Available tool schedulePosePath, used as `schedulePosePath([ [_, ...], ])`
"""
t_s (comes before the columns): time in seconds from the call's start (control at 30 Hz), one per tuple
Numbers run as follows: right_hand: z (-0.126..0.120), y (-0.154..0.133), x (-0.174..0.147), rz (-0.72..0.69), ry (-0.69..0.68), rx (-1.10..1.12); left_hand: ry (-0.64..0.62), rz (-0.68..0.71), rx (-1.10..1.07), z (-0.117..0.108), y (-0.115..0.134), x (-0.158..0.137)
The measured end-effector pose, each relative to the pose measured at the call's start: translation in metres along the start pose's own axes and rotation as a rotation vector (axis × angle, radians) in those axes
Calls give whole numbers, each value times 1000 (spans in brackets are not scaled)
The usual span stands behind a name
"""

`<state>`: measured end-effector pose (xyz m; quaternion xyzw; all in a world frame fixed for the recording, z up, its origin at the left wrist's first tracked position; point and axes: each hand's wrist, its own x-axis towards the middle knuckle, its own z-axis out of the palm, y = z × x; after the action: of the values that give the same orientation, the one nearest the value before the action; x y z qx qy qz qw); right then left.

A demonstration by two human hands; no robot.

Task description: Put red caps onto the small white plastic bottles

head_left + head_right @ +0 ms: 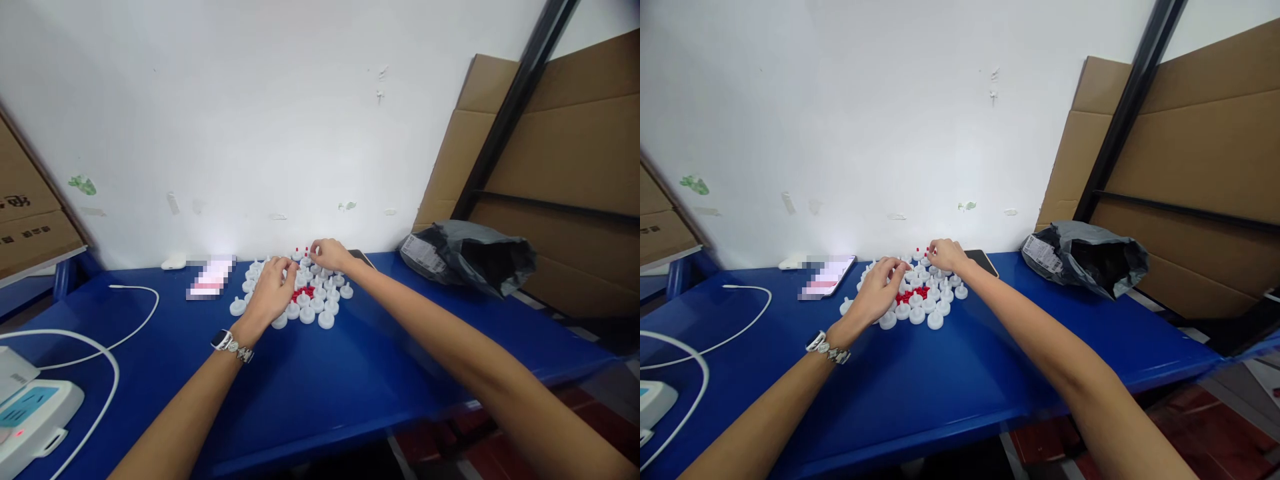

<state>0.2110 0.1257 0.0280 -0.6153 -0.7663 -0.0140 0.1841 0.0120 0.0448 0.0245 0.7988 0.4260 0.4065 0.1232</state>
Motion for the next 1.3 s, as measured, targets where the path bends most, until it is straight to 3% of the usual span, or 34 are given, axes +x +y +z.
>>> schedulePosePath([
  [0.23,7,-24,25,32,-102,-199,3,-11,29,-3,-12,-2],
  [0.4,-9,-31,12,47,-1,-172,14,-25,26,-6,-13,-4],
  [0.53,-21,-45,-25,67,173,237,79,-50,-48,-7,0,-8],
  [0.63,-14,-63,-57,-8,205,617,59,-63,-156,-4,12,-12],
  [0.73,-3,-78,-77,-36,216,803,16,-68,-230,3,21,-16],
  [0.9,-1,-87,-83,42,301,698,125,-95,-209,10,26,-12],
  [1.17,-10,-90,-82,43,371,492,119,-59,-38,-4,38,-8],
  [1.3,-15,-92,-81,49,420,429,133,-93,-196,-4,36,-4],
])
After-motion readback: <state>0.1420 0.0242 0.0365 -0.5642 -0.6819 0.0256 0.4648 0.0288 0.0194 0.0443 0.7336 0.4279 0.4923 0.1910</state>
